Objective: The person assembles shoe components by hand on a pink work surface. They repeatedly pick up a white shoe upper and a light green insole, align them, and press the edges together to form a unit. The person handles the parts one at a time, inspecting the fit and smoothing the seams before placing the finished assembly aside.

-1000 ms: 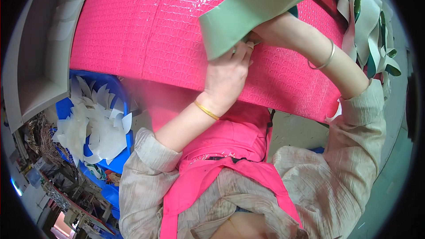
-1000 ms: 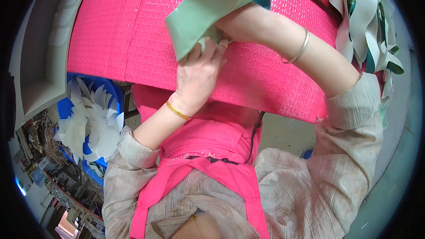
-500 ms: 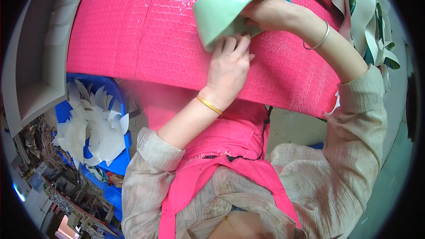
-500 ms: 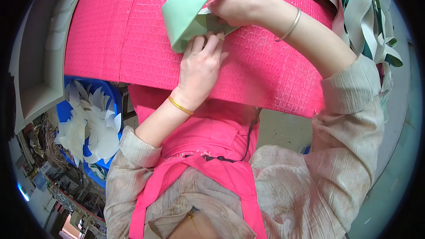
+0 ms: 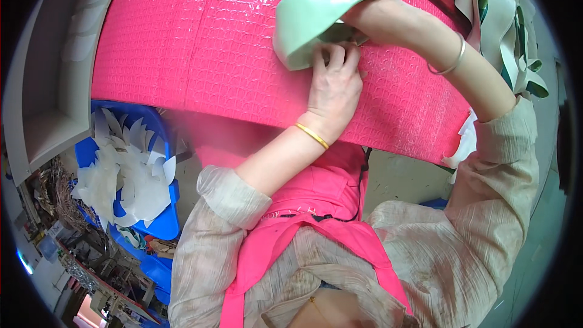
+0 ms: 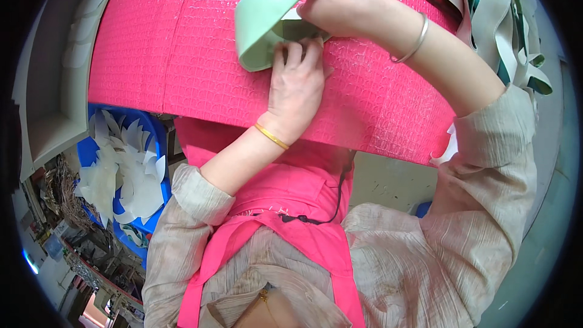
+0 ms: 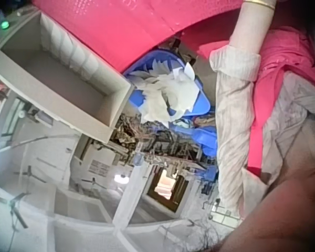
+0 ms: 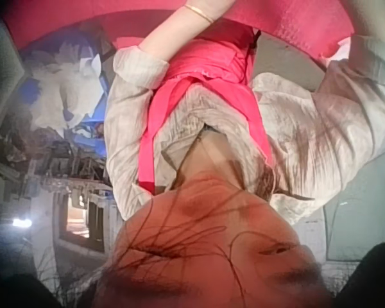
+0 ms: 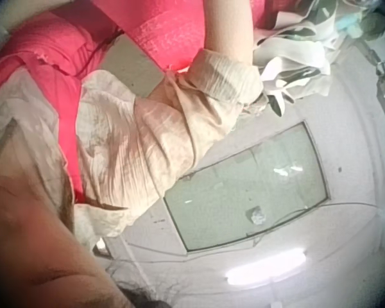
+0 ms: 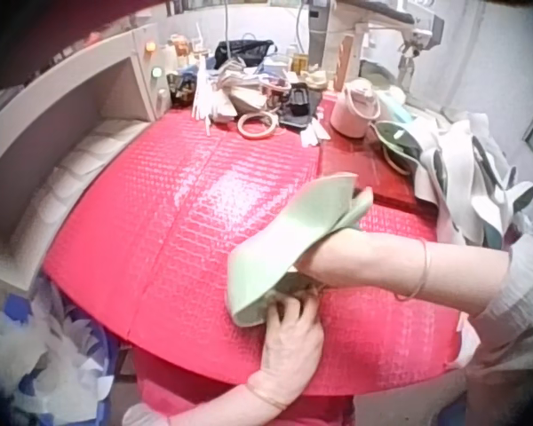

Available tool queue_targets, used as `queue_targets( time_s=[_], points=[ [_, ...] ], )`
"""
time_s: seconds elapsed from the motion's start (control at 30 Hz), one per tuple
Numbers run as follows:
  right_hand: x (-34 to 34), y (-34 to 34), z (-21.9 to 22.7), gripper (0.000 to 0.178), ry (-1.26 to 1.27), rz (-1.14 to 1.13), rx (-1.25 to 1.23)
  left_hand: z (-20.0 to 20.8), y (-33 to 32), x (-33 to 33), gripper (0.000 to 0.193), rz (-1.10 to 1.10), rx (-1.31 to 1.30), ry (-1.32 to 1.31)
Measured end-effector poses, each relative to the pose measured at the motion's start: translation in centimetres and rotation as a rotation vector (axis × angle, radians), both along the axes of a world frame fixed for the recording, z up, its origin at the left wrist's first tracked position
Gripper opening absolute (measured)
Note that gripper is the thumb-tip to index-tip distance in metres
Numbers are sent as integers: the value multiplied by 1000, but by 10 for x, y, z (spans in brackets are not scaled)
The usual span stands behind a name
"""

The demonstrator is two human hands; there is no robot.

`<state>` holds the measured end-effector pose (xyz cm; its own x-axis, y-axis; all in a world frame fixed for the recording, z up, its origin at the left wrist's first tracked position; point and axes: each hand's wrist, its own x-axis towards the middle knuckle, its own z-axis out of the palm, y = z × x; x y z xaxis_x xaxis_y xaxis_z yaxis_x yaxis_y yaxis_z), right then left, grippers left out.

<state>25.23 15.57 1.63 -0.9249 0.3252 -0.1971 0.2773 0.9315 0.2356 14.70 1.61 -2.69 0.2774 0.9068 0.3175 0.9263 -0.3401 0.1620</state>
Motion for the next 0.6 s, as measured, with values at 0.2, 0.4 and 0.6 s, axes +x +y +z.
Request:
queue_targets(
  time_s=[0.2,0.4,0.6],
  points=[
    [-2,5,-14,19,-124,-15,80,-1,7,3,48,-54,-43,-76],
    [14,-3,14,30,-279,270,438,-8,7,14,52,52,-10,46],
    [5,-20,13,31,-80,-92,285,-2,13,34,62,125,-140,125]
  ],
)
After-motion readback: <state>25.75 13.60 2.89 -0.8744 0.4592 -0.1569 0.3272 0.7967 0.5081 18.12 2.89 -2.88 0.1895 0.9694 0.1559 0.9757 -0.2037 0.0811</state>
